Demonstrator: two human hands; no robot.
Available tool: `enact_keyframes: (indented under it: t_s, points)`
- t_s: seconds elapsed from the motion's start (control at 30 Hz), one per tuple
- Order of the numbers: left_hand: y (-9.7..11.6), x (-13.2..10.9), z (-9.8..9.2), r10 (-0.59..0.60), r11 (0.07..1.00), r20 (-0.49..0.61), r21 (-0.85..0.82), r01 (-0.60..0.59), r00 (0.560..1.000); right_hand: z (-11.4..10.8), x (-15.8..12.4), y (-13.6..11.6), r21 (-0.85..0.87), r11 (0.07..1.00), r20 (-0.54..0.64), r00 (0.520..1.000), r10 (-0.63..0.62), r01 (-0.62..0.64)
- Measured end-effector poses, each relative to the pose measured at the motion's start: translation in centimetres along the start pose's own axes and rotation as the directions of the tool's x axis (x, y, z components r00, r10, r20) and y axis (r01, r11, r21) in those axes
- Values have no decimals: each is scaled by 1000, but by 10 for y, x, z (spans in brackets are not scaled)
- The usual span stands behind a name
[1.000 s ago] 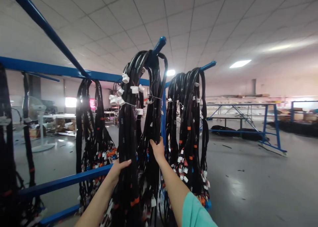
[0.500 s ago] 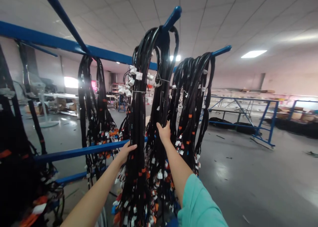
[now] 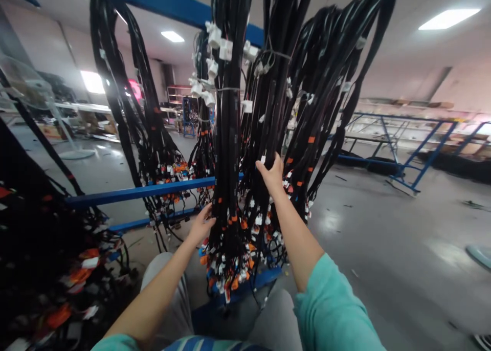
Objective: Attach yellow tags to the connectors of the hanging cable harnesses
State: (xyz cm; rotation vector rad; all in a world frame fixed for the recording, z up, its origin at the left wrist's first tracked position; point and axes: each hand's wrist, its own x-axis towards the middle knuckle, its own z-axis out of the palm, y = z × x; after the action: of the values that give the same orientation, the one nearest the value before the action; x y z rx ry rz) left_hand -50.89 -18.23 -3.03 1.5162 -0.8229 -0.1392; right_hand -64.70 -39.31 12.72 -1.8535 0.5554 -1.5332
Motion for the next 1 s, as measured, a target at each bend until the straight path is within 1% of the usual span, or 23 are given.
enact_keyframes:
  t_s: [0.07,0.1,0.13,0.17,0.2,0.23,0.27,0.3,0.33,0.4,0.47,0.57,0.63,0.7,0.77,0.83,0.87,0.93,0.97,1.0]
  points:
    - [-11,-8,-2,28,993,-34,112,-24,999,-3,-37,8,-152,984,-86,991,-104,90]
    - [-17,-13,-4,28,987,-57,160,-19,998,-2,-60,12,-184,978,-85,989,-118,101]
    - [-23,-19,-5,14,982,-83,190,2,996,0,-85,18,-178,981,-49,995,-87,77]
    - [-29,-26,-5,-10,978,-107,206,32,994,4,-110,24,-153,988,47,999,-14,21]
    - [-36,-34,-6,-39,975,-130,214,66,991,9,-136,31,-129,991,201,977,69,-44]
    - [-42,-42,-6,-66,970,-154,222,100,986,15,-159,38,-123,987,324,936,137,-102]
    - [-49,-51,-6,-95,965,-176,227,134,980,21,-179,45,-140,979,406,894,192,-147]
    - [-55,-61,-6,-122,959,-194,228,165,973,27,-195,51,-180,970,465,854,232,-165]
    - [-61,-70,-6,-148,955,-205,226,194,967,32,-207,56,-227,959,496,827,265,-170]
    - [-71,-88,-6,-196,947,-206,213,239,959,40,-218,63,-316,935,507,804,312,-164]
    - [-80,-104,-6,-241,942,-187,192,276,952,43,-217,65,-354,917,523,774,357,-184]
    - [-87,-124,-8,-311,931,-141,153,331,940,41,-209,63,-339,908,602,685,410,-246]
    - [-87,-133,-10,-350,924,-103,122,361,931,38,-208,60,-318,903,642,636,429,-288]
    - [-80,-138,-11,-373,923,-48,88,376,927,34,-212,55,-284,900,677,597,432,-329]
    - [-66,-140,-11,-380,925,46,43,378,924,29,-218,47,-239,897,724,548,420,-372]
    - [-50,-139,-8,-376,924,181,-5,383,909,25,-225,37,-155,853,770,480,420,-498]
    - [-42,-139,-6,-372,920,254,-27,391,893,24,-228,32,-110,808,786,447,427,-579]
    - [-28,-140,-1,-379,902,382,-51,428,843,22,-232,26,-42,700,803,393,448,-713]
    - [-24,-142,1,-390,892,424,-49,450,818,22,-233,25,-24,662,803,380,459,-749]
    - [-21,-144,3,-403,883,446,-42,468,799,21,-234,25,-16,658,794,390,466,-753]
